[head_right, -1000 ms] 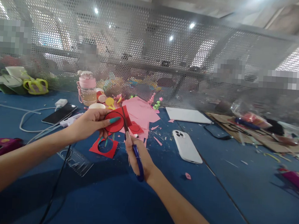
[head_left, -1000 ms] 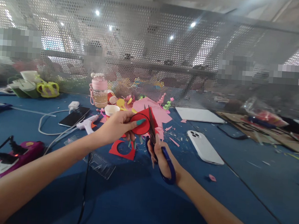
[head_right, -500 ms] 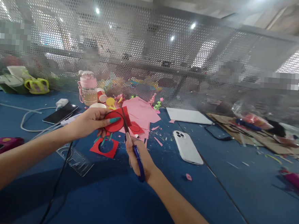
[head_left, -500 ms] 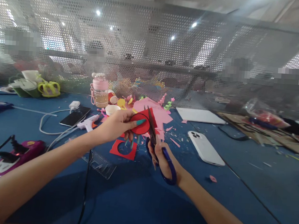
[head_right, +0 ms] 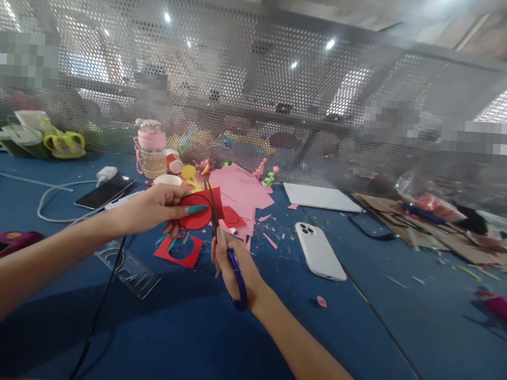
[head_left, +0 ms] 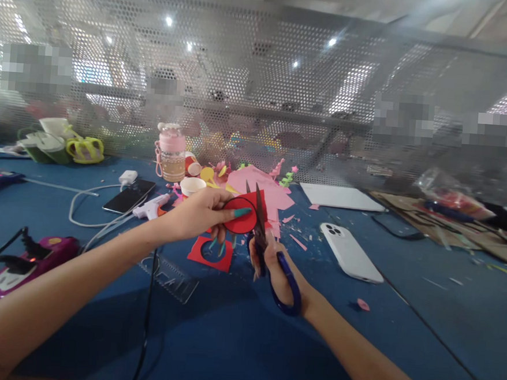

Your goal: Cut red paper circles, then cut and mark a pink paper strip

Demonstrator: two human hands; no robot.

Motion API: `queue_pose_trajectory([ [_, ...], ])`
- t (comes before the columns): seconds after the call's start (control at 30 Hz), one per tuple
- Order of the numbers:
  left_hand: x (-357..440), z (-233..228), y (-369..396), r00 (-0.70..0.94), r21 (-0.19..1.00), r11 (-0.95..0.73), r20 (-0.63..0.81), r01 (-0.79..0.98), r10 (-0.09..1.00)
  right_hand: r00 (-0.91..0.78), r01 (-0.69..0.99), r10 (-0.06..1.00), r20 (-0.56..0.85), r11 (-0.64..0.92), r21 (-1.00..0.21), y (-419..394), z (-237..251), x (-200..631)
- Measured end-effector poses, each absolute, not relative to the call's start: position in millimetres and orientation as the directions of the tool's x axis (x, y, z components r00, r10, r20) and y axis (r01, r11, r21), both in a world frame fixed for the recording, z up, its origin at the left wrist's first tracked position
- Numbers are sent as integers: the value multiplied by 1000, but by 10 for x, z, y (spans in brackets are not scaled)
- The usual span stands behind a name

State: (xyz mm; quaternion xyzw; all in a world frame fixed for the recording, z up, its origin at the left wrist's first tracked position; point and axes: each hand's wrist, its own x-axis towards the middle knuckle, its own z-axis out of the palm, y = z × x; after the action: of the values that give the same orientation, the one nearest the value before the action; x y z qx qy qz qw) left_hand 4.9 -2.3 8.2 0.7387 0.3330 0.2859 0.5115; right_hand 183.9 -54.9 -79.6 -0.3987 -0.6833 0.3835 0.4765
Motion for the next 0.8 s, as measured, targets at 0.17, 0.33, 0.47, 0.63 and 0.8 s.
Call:
queue_pose_trajectory([
  [0.17, 49, 92, -29, 634, 944, -262, 79, 200, 769, -231, 162, 905, 357, 398, -903, -536, -818, 1839],
  [0.33, 41, 111, -25, 638, 930, -276, 61, 243, 768, -247, 177, 916, 317, 364, -914, -537, -802, 1850],
  [0.47, 48, 137, -39, 629, 930, -252, 29, 268, 777, -243, 187, 929, 280, 328, -926, -555, -761, 1837],
  [0.63, 53, 154, -50, 624, 934, -243, 27, 263, 781, -231, 217, 942, 245, 295, -930, -574, -726, 1823],
  [0.8, 35, 172, -37, 634, 929, -249, 21, 273, 773, -236, 246, 942, 239, 296, -923, -571, -720, 1840],
])
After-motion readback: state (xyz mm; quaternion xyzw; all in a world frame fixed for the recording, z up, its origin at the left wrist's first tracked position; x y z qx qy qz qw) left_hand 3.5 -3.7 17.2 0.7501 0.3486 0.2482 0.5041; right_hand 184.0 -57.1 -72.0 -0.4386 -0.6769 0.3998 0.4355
